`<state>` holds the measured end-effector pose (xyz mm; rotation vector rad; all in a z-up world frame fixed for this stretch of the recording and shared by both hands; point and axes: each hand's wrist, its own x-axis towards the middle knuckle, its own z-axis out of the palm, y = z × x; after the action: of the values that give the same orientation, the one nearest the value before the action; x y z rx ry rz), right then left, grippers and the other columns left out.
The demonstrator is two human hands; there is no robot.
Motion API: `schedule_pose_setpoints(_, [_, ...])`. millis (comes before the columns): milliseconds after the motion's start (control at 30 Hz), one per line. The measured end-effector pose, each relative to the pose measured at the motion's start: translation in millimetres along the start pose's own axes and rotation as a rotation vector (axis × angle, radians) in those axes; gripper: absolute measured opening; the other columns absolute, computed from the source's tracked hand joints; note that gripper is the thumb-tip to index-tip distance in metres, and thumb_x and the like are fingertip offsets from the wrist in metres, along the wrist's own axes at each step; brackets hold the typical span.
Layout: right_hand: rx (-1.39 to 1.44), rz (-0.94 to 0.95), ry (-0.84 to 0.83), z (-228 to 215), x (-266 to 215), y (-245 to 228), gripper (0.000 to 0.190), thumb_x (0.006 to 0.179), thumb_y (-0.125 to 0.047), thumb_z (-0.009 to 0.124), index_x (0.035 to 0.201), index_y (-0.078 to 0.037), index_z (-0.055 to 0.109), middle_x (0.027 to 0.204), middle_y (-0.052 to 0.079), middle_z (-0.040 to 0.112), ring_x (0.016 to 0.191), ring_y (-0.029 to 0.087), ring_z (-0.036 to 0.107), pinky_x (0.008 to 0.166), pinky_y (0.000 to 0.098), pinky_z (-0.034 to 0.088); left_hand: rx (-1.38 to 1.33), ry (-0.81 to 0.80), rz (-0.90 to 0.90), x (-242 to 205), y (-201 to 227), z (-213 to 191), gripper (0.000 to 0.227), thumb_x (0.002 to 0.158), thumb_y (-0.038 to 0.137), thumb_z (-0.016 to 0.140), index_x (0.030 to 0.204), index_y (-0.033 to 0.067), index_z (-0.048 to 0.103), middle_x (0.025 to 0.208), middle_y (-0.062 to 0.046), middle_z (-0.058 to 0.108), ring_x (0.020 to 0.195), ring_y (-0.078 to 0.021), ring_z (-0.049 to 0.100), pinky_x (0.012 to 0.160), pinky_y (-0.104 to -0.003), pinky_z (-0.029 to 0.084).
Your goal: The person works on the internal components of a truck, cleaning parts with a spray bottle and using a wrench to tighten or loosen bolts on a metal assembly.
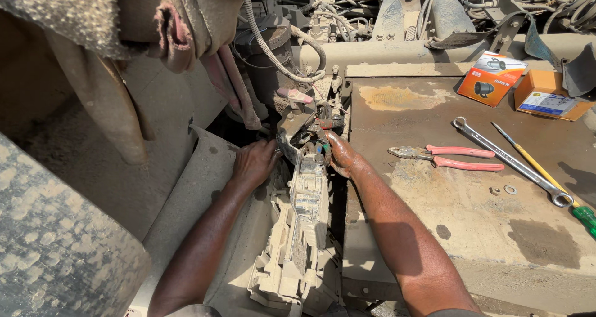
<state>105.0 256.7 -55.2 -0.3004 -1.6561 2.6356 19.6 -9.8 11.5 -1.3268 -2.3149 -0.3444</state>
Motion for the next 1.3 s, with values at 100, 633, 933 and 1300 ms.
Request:
schedule_pose_setpoints(100, [0.027, -0.007, -0.02, 2, -2, -2, 0.05, 0.104, -0.049, 0.049, 0.131, -0.008, 0.061, 0.112, 0.011, 0.068, 0.096, 0.022, 0.069, 0.09, 0.0427, 0.06, -0.054, -0.001, -0.005, 3, 6, -5, 0.026, 0.094, 0.027, 0.073, 0.111, 0.0091, 0.064, 0.079, -0.012, 0.066, 0.075, -0.0322, 0.07, 0.067, -0.049, 0.055])
schedule_pose_setpoints(633, [0.0, -0.016, 0.005, 10, -6, -6, 0.046, 0.109, -0.045, 0.042, 0.13, -0.008, 0.059, 0.11, 0.009, 0.067, 0.095, 0.02, 0.069, 0.089, 0.04, 0.061, 0.031, -0.021, 0.129, 29, -18, 14, 0.007, 0.097, 0.008, 0.067, 0.093, 0.002, 0.068, 0.083, -0.014, 0.067, 0.077, -0.0308, 0.071, 0.07, -0.045, 0.057])
schedule_pose_setpoints(933, [-0.238, -0.045, 0.072, -30, 39, 29, 0.059, 0.105, -0.055, 0.033, 0.144, -0.014, 0.048, 0.135, 0.007, 0.062, 0.119, 0.019, 0.063, 0.103, 0.0375, 0.05, 0.194, -0.017, 0.219, 70, -71, 80, 0.012, 0.092, 0.009, 0.067, 0.1, -0.0001, 0.07, 0.083, -0.017, 0.069, 0.068, -0.0321, 0.07, 0.061, -0.046, 0.056])
schedule_pose_setpoints(1300, [-0.161, -0.049, 0.057, -17, 20, 20, 0.064, 0.104, -0.059, 0.038, 0.14, -0.009, 0.056, 0.123, 0.012, 0.069, 0.107, 0.024, 0.068, 0.099, 0.0401, 0.053, -0.036, -0.268, -0.115, 58, -83, 73, 0.033, 0.106, 0.035, 0.057, 0.106, 0.0048, 0.071, 0.088, -0.025, 0.071, 0.081, -0.0429, 0.07, 0.075, -0.052, 0.056])
